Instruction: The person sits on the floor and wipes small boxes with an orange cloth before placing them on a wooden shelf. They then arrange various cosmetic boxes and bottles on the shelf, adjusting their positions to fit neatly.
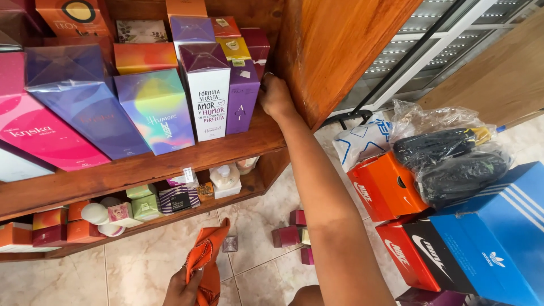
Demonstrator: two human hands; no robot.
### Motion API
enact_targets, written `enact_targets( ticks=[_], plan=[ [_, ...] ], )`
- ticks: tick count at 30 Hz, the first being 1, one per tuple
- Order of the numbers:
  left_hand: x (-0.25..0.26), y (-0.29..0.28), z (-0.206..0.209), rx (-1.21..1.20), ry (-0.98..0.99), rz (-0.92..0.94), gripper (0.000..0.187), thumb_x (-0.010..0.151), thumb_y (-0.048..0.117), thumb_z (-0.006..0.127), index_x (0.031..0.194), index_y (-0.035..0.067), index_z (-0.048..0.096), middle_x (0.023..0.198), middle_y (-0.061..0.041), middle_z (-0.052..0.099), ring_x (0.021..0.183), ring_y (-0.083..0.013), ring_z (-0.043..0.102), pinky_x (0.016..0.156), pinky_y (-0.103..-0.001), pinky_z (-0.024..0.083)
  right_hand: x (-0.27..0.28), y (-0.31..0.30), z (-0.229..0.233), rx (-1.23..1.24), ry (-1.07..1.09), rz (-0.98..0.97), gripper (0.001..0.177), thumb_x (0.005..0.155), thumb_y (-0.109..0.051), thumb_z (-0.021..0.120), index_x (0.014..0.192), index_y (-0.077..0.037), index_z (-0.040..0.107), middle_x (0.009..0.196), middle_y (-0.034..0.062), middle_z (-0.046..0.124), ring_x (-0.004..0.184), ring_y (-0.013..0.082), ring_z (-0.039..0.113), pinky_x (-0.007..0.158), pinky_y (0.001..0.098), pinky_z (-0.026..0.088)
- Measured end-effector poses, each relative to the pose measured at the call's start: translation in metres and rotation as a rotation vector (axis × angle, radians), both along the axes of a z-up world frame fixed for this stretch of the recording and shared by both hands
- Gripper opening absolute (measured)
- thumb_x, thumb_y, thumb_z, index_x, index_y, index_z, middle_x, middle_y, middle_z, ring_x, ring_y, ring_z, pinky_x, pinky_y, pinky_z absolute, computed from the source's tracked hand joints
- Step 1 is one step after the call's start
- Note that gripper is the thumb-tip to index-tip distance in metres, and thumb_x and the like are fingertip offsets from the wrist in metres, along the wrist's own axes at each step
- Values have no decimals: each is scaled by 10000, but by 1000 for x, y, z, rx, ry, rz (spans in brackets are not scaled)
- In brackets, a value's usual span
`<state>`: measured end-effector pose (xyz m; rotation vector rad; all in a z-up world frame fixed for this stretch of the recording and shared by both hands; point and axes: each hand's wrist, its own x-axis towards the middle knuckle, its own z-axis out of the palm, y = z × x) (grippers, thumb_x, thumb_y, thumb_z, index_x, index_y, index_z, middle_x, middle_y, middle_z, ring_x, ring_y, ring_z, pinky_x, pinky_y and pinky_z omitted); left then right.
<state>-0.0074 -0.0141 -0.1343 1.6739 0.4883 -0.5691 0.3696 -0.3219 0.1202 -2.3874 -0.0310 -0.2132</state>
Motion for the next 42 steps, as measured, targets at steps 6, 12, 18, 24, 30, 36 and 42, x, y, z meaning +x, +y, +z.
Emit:
enact_targets(
  ticks=[6,12,18,24,30,36,42],
  plan=[
    [-6,3,1,35,-63,16,221,975,177,637,815,27,610,655,-57,398,593,-184,405,575,-339,318,11,4,-3,112,34,20,77,910,-82,546,910,-87,623,970,82,750,897,190,697,691,324,505],
    [-4,2,-3,56,-45,-54,193,1008,202,605,926,41,673,683,-56,414,621,-190,422,617,-345,329,-6,30,42,65,232,-96,253,942,-189,439,1033,-111,661,1155,107,743,1049,242,712,812,334,538],
    [7,-13,69,-3,91,-73,306,1026,221,555,1218,57,728,851,-102,668,737,-185,549,662,-309,416,0,28,37,220,205,-87,286,998,-269,466,1145,-120,660,1235,114,700,1089,227,696,872,325,550],
    [6,0,76,4,23,50,212,959,275,515,890,75,534,477,-158,546,308,-229,442,286,-359,309,-140,-20,-5,424,-315,275,613,902,111,301,1448,-81,503,1353,235,671,1216,290,706,1025,326,585],
    [15,25,33,-402,-90,505,424,1098,282,467,1355,-47,547,1033,-250,697,842,-371,731,841,-509,591,-271,-15,-161,134,307,295,403,859,60,617,1205,-123,712,1083,108,768,1032,325,726,906,448,585],
    [25,8,94,-429,-21,556,485,1090,316,516,1433,-26,484,1228,-216,671,1130,-348,680,1070,-524,512,-306,65,-299,-324,785,402,1198,673,-51,901,1616,-61,162,1624,270,309,1405,486,462,1148,567,457],
    [9,15,86,-379,22,554,515,1089,334,502,1420,-62,496,1021,-232,702,854,-321,719,870,-475,601,-333,72,-414,136,743,35,1202,691,-115,900,1645,-98,168,1579,252,417,1387,446,494,1196,518,423]
  ],
)
